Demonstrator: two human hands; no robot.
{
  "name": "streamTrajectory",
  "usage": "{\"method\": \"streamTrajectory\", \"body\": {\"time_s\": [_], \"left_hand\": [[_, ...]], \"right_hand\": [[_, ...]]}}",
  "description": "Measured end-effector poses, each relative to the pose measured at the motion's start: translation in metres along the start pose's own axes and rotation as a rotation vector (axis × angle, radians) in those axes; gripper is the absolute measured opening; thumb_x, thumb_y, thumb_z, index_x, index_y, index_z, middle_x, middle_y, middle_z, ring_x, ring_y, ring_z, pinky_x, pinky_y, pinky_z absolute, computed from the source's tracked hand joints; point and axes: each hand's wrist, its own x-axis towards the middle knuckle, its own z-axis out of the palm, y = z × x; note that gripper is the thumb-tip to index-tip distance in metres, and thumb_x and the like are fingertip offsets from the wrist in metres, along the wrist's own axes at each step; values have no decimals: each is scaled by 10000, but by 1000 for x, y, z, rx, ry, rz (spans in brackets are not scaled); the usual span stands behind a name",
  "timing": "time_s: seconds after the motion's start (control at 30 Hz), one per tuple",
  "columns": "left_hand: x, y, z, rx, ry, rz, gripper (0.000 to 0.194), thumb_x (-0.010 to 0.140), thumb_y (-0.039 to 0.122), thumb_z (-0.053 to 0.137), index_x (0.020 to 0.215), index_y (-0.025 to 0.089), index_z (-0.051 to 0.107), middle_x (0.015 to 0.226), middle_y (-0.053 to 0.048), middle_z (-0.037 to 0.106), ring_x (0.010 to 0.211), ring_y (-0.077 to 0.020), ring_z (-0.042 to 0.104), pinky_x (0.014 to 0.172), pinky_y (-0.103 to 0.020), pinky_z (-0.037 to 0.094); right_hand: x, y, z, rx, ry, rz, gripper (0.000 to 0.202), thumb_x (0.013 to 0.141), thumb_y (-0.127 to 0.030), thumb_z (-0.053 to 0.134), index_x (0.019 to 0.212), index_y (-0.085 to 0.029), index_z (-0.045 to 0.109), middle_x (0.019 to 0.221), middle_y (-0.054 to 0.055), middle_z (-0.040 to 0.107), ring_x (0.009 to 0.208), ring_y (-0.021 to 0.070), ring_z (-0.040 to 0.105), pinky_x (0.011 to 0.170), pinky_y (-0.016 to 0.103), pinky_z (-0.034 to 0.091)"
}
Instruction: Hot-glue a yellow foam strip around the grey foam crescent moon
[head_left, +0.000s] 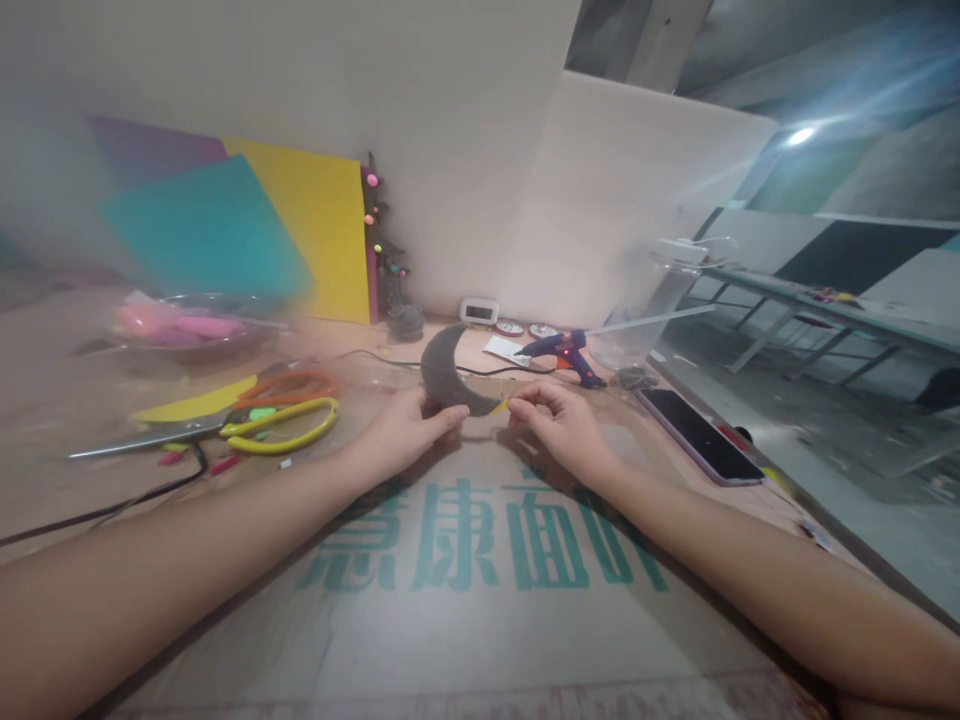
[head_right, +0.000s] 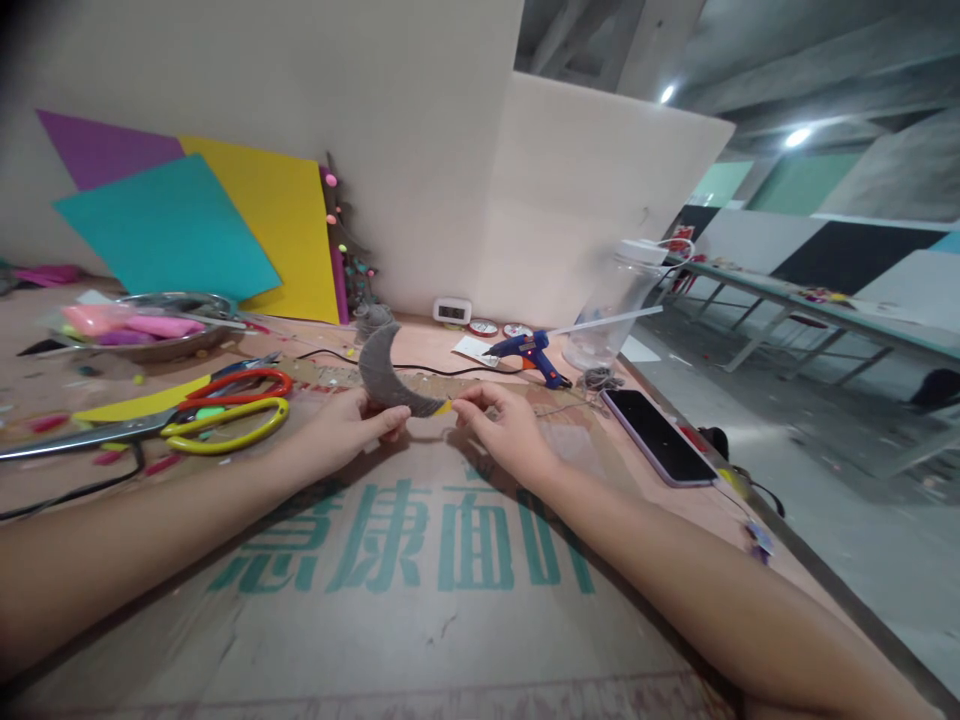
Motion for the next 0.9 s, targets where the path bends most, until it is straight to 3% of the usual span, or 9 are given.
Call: {"method": "streamTrajectory", "body": {"time_s": [0.17, 0.27, 0.4, 0.5, 0.7, 0.9], "left_hand": [[1, 3, -1, -171, 61, -16, 385, 753, 470, 675, 987, 179, 580, 900, -41, 690, 745, -164, 625, 583, -232, 453], [-3, 4, -3, -137, 18, 1, 331, 796, 509, 620, 882, 189, 616, 857, -33, 689, 818, -192, 636, 647, -252, 482], [-7, 6, -4, -59, 148, 9, 356, 803, 543, 592, 762, 192, 632, 746, -13, 672, 739, -186, 616, 653, -264, 473], [-6, 5, -4, -29, 177, -45, 409, 800, 573, 584, 702, 179, 634, 698, -13, 656, 698, -179, 603, 655, -265, 465], [3, -14, 1, -278, 121, -120, 479, 761, 638, 594, 752, 161, 635, 723, -24, 633, 694, -162, 593, 665, -267, 478], [0, -7, -1, -108, 76, -41, 447, 779, 610, 580, 667, 178, 555, 624, 15, 540, 588, -136, 520, 564, -245, 432]], "right_hand": [[-5, -2, 1, -148, 31, -221, 150, 866, -295, 634, 745, -207, 638, 738, 18, 691, 712, 169, 612, 690, 298, 456], [-7, -3, 2, -248, -33, -421, 133, 885, -291, 625, 783, -206, 643, 735, 26, 686, 706, 173, 593, 684, 309, 434], [-9, -3, 3, -297, -98, -584, 140, 907, -305, 605, 803, -214, 626, 724, 20, 676, 714, 169, 570, 693, 307, 412], [-9, -3, 3, -308, -122, -602, 186, 920, -355, 591, 801, -217, 626, 724, 19, 679, 717, 168, 562, 712, 309, 407], [-9, -6, -1, -253, -121, -565, 255, 975, -337, 481, 790, -203, 595, 726, 33, 642, 717, 170, 542, 714, 319, 407], [-8, -6, -1, -194, -6, -434, 178, 967, -284, 482, 852, -208, 596, 814, 52, 635, 794, 185, 567, 750, 338, 444]]}}
